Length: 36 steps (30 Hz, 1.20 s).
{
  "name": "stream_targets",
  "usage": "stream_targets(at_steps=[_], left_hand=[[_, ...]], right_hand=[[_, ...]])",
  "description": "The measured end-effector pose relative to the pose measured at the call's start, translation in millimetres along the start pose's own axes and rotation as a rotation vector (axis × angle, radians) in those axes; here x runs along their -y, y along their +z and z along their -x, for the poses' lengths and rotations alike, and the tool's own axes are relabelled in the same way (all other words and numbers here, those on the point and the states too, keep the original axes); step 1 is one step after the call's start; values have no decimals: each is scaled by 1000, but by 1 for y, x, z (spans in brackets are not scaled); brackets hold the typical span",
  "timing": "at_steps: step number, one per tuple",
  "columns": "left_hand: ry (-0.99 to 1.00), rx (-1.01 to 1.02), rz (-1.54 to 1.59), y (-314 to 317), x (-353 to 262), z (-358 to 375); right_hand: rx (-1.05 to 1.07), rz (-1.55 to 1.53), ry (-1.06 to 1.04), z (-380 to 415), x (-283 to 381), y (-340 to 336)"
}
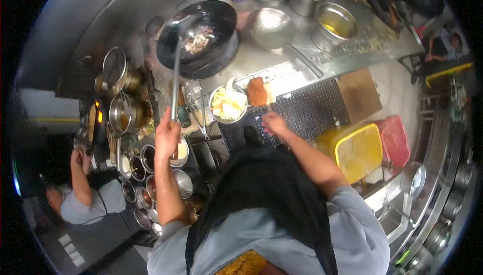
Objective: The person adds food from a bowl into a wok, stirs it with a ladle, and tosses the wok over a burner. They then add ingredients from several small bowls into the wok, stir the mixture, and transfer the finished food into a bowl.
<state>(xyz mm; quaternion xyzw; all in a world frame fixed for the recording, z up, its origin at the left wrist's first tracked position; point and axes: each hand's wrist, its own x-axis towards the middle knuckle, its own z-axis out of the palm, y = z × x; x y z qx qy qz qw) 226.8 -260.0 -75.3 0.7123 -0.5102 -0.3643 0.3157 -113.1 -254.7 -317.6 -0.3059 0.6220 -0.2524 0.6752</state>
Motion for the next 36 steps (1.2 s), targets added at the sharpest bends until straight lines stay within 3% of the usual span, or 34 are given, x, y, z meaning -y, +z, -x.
stream_targets(at_steps=[2, 5, 6, 7, 9, 11, 13, 15, 16, 17, 19, 21, 23, 25, 27, 31, 35, 36], left_hand=[[-123, 133, -120, -15, 20, -16], [-39, 181, -242, -21, 52, -57], [252, 70, -387, -18, 97, -84], [257, 72, -383, -16, 92, -95], [-78, 37, -97, 1, 70, -119], [-21, -14, -118, 22, 81, -152], [-3, -67, -87, 42, 82, -172], [-84, 92, -10, 38, 68, -166], [-113, 166, -35, 27, 54, -152], [-7, 135, -154, 26, 97, -163], [111, 28, -468, 28, 46, -129], [133, 3, -545, 44, -5, -117], [-5, 91, -115, 73, -68, -112], [102, 213, 22, 115, -111, -128], [69, 401, 270, 171, -161, -152], [115, 599, 214, 300, -251, -217], [261, 599, 37, 420, -296, -283], [309, 566, -148, 444, -300, -298]], right_hand=[[64, 47, 118, -28, 22, 43], [71, 6, 193, -44, 47, 85], [5, -40, 169, -48, 47, 93], [-65, -89, 144, -51, 48, 98], [-185, -117, 87, -49, 61, 99], [-212, 149, -93, -44, 73, 91], [-214, 61, -151, -35, 80, 80], [-215, -16, -151, -8, 112, 59], [-267, -1, -306, 2, 120, 44], [-300, -18, -317, 13, 130, 26], [-393, 68, -248, 35, 138, -15], [-600, 209, -391, 27, 96, -65], [-685, 79, -359, 57, 104, -105], [-798, -15, -455, 70, 90, -146], [-780, -88, -391, 85, 86, -186], [-911, -76, -413, 105, 83, -251], [-960, -153, -479, 115, 55, -305], [-994, -156, -484, 118, 50, -314]])
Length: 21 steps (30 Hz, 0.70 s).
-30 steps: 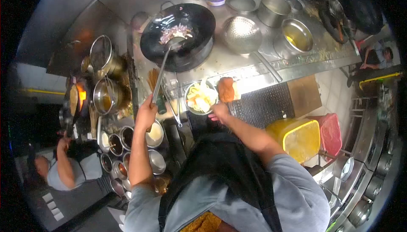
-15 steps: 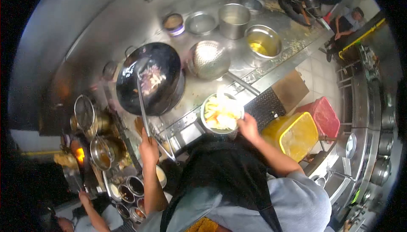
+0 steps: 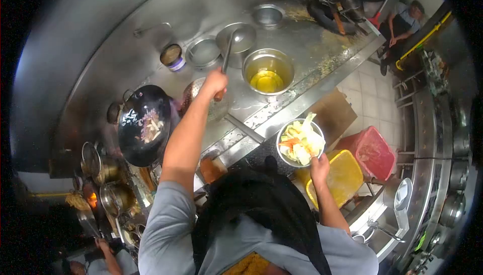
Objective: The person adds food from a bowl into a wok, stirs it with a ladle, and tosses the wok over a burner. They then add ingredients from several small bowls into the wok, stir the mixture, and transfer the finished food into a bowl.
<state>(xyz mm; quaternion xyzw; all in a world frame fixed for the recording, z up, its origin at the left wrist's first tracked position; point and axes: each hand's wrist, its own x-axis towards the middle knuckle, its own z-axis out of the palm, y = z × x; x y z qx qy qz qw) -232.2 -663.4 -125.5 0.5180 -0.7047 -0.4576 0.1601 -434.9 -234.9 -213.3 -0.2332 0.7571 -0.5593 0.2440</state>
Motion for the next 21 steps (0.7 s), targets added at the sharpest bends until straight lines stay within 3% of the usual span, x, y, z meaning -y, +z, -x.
stream_targets(at_steps=[1, 2, 4, 5, 7, 8, 10, 12, 15, 19, 21], left_hand=[[-8, -6, -190, 8, -5, -19], [-7, -6, -191, 12, -14, -33], [-388, 203, 549, 18, -23, -50], [-389, 203, 550, 17, -23, -54], [-437, 404, 1749, 11, -20, -60], [-337, 380, 1919, 14, -33, -37], [-270, 396, 2000, 20, -31, -22], [-146, 356, 2071, 22, -29, -6], [-141, 511, 2137, 6, -16, 10], [-146, 417, 2232, -34, -22, 74], [-75, 555, 2262, -55, -17, 111]], right_hand=[[0, -1, 1, -4, -6, -8], [-32, 14, 14, -9, -13, -15], [-64, 33, 30, -13, -21, -31], [-54, 42, 80, -16, -23, -38], [-41, 52, 127, -18, -17, -45], [-20, 33, 212, -17, -3, -49], [4, 19, 291, -16, 1, -50], [-22, 59, 110, -16, -10, -49], [-9, -18, 109, -14, 6, -41], [79, 2, 137, -3, 36, -16], [90, 63, 65, 5, 46, 3]])
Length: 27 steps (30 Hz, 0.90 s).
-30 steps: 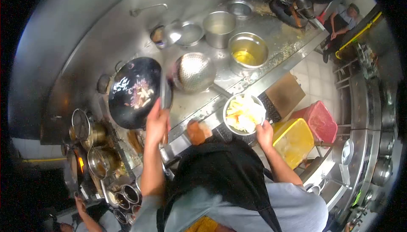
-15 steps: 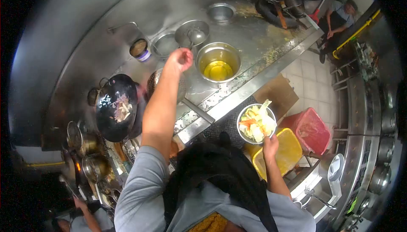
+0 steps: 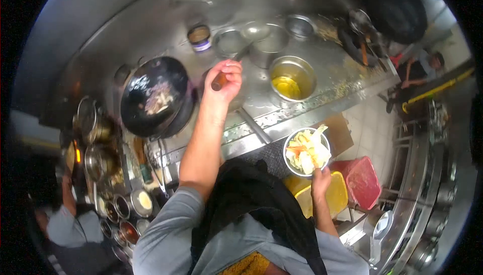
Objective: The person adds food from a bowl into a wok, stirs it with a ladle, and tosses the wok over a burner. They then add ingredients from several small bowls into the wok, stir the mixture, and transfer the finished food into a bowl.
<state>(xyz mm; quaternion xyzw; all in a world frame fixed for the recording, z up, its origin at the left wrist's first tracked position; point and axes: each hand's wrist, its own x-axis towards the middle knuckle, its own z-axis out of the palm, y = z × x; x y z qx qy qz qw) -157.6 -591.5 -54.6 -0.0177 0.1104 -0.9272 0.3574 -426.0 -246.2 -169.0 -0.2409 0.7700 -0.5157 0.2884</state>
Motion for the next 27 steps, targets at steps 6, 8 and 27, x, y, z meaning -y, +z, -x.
stream_targets(at_steps=[6, 8, 27], left_hand=[[108, 46, -19, 19, -34, 147], [133, 25, -85, 21, -51, 202], [527, -871, -1909, 17, -56, 249]], right_hand=[[154, 8, -118, 25, 18, 74], [193, -45, -93, 37, 16, 101], [281, 48, -104, 55, 5, 124]])
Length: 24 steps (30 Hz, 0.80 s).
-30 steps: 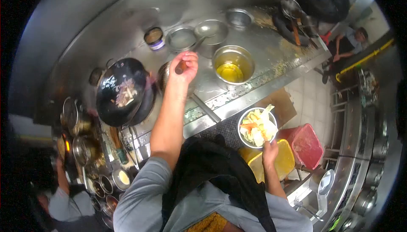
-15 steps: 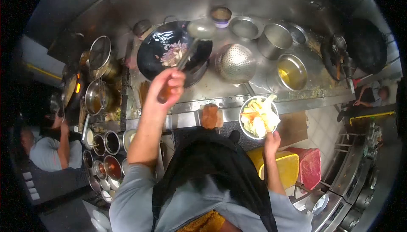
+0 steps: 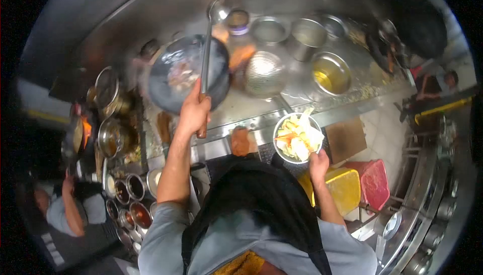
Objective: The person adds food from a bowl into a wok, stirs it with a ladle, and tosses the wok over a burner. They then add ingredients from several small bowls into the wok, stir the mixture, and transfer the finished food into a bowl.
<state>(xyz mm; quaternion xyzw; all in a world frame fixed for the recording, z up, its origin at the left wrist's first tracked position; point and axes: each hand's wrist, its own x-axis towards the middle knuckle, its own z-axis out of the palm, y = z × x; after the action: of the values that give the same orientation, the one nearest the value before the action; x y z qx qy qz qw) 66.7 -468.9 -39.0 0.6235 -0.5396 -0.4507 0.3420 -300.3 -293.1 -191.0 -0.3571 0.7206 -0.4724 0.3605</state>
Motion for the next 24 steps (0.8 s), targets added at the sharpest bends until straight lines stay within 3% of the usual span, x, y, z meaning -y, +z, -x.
stream_targets(at_steps=[1, 3, 5, 7, 11, 13, 18, 19, 20, 21, 24], left_hand=[[18, 35, -2, 25, -13, -10], [27, 194, 295, 78, -42, -34], [72, 300, 314, 129, -67, -59], [-17, 366, 262, 181, -86, -85], [22, 373, 168, 276, -90, -140], [-2, 379, 117, 309, -99, -152], [-35, 393, 38, 348, -103, -188], [-65, 407, 83, 354, -102, -191], [-231, 435, 166, 351, -119, -179], [-233, 437, 165, 352, -127, -177], [-668, 608, 820, 353, -130, -209]], right_hand=[[-20, 6, -3, -1, 4, -10], [-109, 25, 21, -5, 2, -31], [-160, -8, 9, -9, -20, -59], [-198, -42, -2, -12, -34, -85], [-307, 14, -23, -9, -42, -137], [-360, 123, 122, -11, -67, -163], [-410, 40, 131, -10, -74, -192], [-403, -13, 140, -9, -78, -195], [-396, -65, 147, -10, -81, -197], [-396, -64, 150, -11, -84, -199], [-373, 63, 158, -16, -89, -204]])
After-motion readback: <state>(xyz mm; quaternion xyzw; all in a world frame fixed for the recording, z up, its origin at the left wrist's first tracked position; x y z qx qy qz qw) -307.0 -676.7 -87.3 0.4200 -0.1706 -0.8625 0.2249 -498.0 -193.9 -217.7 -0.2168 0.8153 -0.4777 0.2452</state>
